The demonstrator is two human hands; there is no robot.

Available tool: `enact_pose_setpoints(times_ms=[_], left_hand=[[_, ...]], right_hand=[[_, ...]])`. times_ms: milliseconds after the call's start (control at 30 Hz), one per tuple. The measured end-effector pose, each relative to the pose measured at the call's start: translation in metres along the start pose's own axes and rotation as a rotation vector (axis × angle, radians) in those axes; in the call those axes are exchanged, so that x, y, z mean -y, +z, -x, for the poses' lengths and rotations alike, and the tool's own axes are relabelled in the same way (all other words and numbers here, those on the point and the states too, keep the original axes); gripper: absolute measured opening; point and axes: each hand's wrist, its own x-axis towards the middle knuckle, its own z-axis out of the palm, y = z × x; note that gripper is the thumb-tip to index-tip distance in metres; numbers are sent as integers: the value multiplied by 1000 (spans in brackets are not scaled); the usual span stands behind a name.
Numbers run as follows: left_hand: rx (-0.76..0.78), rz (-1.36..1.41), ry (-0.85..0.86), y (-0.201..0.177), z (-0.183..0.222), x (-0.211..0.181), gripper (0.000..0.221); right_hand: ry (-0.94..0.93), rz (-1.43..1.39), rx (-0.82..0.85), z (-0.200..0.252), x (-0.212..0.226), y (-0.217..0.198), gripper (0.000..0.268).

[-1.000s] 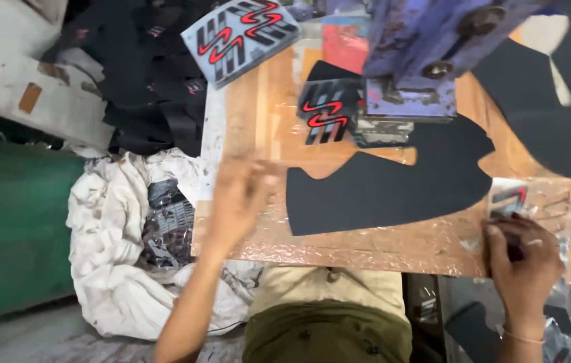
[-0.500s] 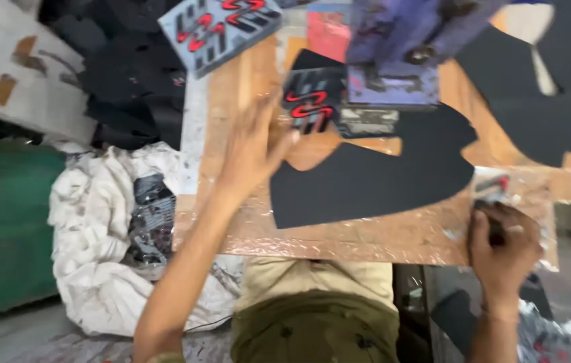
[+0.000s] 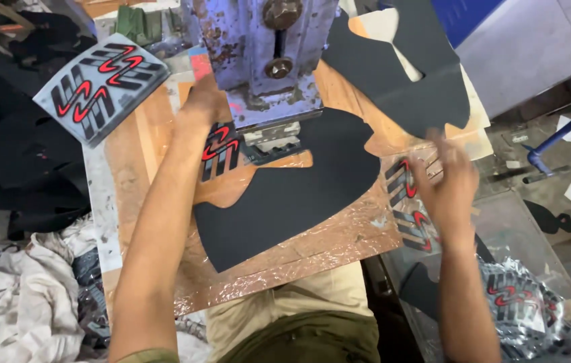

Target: Using a heat press machine to apply decorative graphics to precut black fabric pieces.

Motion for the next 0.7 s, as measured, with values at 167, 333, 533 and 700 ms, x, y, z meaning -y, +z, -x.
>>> enact_pose_setpoints(times_ms=[167,333,533,700], left_hand=[[192,64,-237,-81,25,-49,39],[137,-130,-622,-175,188,-79,54],[125,-234,-1068,-188,364,-86,56],[146,-158,-1227,-191,411,-110,60]], right_hand=[[-195,179,149,-101,-34,51,88],[-168,348,266,-96,-59,83,66],[-160,445,507,-126,-45,59,48],[-118,487,672,-150,-141,34,35]])
